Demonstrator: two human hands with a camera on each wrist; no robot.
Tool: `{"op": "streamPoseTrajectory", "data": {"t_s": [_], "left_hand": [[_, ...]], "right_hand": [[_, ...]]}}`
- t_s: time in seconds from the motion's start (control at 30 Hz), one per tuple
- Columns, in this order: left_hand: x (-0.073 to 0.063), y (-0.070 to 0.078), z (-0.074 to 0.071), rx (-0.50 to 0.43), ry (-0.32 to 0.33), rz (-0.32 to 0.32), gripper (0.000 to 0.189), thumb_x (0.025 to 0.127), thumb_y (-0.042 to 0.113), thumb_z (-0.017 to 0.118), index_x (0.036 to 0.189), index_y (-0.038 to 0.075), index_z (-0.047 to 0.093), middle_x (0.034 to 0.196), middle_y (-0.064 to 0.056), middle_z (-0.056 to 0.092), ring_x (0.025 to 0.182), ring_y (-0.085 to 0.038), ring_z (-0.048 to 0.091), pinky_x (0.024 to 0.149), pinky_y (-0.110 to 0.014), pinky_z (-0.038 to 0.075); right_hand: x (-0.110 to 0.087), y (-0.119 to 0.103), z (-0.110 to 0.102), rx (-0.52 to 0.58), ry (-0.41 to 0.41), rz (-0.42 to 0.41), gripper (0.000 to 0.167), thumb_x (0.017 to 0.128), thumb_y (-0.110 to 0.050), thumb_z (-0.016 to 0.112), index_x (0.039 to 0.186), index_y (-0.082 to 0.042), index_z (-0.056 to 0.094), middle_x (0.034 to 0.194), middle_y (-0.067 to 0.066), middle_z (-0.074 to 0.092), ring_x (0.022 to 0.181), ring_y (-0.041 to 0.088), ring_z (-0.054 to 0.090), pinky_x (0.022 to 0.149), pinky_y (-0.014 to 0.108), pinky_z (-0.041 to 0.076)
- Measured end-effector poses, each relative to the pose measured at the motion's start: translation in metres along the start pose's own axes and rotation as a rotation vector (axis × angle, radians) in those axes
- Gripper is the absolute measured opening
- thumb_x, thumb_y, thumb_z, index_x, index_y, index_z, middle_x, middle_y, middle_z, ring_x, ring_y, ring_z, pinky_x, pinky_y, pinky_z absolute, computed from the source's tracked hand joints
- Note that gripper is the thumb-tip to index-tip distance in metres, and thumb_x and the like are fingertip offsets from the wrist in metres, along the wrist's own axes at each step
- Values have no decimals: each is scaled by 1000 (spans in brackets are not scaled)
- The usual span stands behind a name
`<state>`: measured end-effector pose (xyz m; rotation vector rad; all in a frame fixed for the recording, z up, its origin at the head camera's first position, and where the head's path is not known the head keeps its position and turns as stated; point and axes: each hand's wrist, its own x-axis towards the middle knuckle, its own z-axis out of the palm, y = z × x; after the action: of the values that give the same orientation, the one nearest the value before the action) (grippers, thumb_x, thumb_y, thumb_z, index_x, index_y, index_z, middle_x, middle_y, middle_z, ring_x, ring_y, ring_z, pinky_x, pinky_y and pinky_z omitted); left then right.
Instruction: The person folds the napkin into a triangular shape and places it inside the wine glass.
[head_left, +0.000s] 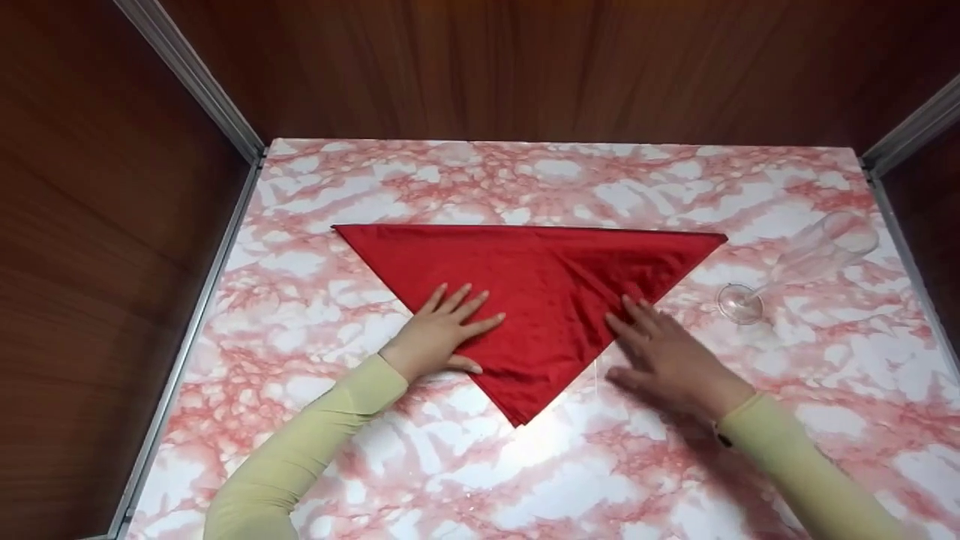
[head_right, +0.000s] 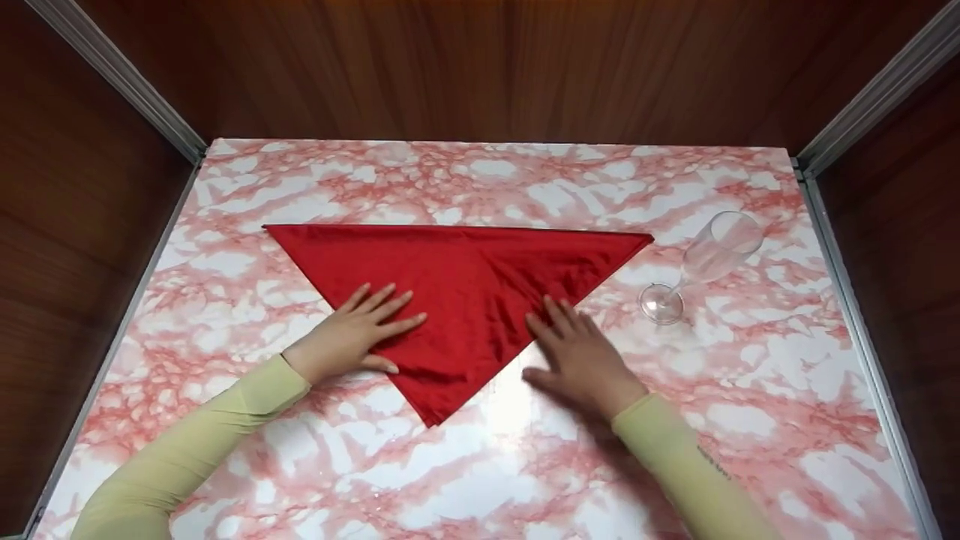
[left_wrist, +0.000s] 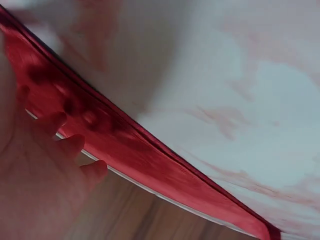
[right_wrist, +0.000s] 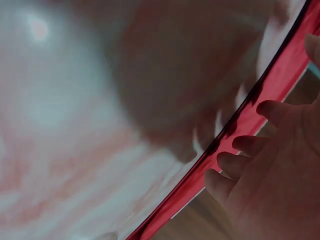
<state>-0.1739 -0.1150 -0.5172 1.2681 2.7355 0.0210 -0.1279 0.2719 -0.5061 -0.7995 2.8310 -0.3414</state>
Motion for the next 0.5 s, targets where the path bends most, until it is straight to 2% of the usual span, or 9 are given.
{"op": "streamPoseTrajectory", "data": {"t_s": [0.1,0.23,0.5], "left_hand": [[3,4,2,23,7,24,81,83,67,51,151,31,28,157,-11,20,142,-36,14,112,-56,9],[8,5,7,18,9,21,79,84,66,50,151,30,28,157,-11,19,142,-36,13,112,-56,11],[27,12,10,48,34,-29,79,85,70,42,152,32,25,157,-11,17,142,-37,13,112,-56,12]], "right_hand": [[-7,-8,6,-4,18,-53,82,87,-60,56,150,-13,32,156,17,18,141,40,14,110,56,18],[-11,-12,9,7,8,-84,80,88,-59,57,149,-12,35,155,17,22,141,39,17,110,56,18],[-4,0,0,8,-19,-23,81,89,-59,55,149,-12,33,156,16,19,142,39,13,110,57,16]]}}
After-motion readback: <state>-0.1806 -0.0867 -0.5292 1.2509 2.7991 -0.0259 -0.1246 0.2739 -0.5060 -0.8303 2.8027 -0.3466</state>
